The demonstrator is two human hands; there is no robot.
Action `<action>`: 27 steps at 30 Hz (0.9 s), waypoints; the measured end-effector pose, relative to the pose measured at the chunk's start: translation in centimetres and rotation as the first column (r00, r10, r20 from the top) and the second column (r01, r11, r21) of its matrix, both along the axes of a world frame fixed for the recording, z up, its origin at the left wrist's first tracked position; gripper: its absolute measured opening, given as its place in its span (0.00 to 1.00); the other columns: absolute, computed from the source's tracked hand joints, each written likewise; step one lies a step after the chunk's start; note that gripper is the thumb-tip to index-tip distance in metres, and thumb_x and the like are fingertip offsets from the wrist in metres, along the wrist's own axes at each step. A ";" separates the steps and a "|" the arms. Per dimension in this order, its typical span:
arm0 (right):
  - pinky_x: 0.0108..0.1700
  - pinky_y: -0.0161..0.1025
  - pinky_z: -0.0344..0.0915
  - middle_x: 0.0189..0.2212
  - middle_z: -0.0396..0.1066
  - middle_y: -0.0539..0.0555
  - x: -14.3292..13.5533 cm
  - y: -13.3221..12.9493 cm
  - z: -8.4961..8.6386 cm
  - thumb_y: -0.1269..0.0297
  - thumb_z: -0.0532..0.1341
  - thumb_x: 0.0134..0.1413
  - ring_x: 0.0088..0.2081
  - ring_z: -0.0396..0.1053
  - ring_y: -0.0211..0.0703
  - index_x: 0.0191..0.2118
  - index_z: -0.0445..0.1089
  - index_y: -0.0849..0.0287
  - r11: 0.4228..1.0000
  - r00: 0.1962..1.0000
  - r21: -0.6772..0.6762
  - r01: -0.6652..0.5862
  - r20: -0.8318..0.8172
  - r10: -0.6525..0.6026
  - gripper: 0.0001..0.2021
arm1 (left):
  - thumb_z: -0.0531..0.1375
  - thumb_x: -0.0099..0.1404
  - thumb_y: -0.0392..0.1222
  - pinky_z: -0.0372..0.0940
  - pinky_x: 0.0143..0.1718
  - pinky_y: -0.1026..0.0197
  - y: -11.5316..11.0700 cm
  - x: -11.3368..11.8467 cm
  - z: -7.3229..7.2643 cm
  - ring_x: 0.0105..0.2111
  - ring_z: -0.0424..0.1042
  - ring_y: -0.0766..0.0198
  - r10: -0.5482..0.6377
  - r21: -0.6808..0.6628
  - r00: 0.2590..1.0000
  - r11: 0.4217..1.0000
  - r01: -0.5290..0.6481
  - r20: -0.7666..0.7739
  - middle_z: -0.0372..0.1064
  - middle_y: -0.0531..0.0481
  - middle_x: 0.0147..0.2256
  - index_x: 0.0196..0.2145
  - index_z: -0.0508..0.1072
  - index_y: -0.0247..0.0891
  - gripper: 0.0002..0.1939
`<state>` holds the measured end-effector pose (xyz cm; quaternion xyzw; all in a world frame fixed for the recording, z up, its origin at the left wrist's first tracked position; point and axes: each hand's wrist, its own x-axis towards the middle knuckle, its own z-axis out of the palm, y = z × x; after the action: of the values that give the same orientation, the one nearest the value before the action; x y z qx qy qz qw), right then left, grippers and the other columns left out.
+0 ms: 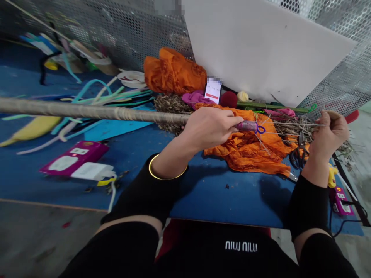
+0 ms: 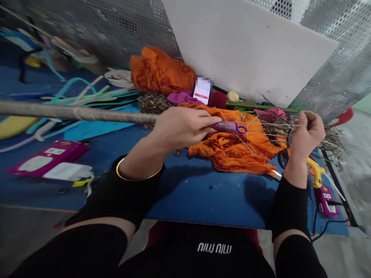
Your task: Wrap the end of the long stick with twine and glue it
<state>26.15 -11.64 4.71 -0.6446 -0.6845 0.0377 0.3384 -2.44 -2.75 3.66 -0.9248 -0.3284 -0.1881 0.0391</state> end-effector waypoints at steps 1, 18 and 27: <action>0.34 0.42 0.64 0.23 0.75 0.55 -0.1 0.1 0.0 0.38 0.61 0.58 0.32 0.74 0.50 0.38 0.78 0.53 1.000 1.000 0.010 0.004 -0.024 -0.004 0.22 | 0.57 0.71 0.44 0.62 0.32 0.58 0.1 -0.2 0.1 0.37 0.78 0.55 -0.001 -0.017 1.000 1.000 0.001 0.016 0.80 0.46 0.42 0.49 0.81 0.47 0.15; 0.20 0.38 0.41 0.19 0.53 0.43 2.7 -1.3 -0.1 0.33 0.53 0.58 0.18 0.35 0.36 0.43 0.73 0.49 0.937 0.343 0.252 -0.241 -0.881 0.325 0.26 | 0.53 0.73 0.49 0.67 0.41 0.60 1.2 -1.7 0.1 0.48 0.79 0.54 0.112 0.029 0.989 0.993 -0.115 0.094 0.80 0.49 0.50 0.57 0.78 0.48 0.21; 0.59 0.60 0.67 0.45 0.71 0.69 1.8 -0.1 -0.2 0.30 0.28 0.61 0.51 0.74 0.60 0.52 0.70 0.61 0.692 0.839 0.627 0.359 -0.542 0.055 0.47 | 0.52 0.73 0.51 0.68 0.42 0.61 1.5 -2.1 0.1 0.46 0.79 0.57 -0.029 -0.018 0.996 0.999 0.031 0.079 0.81 0.50 0.49 0.57 0.78 0.48 0.22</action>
<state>27.92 -11.73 4.51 -0.4862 -0.4688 -0.0841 0.7326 -4.50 -1.23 3.74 -0.9218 -0.3175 -0.2218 0.0143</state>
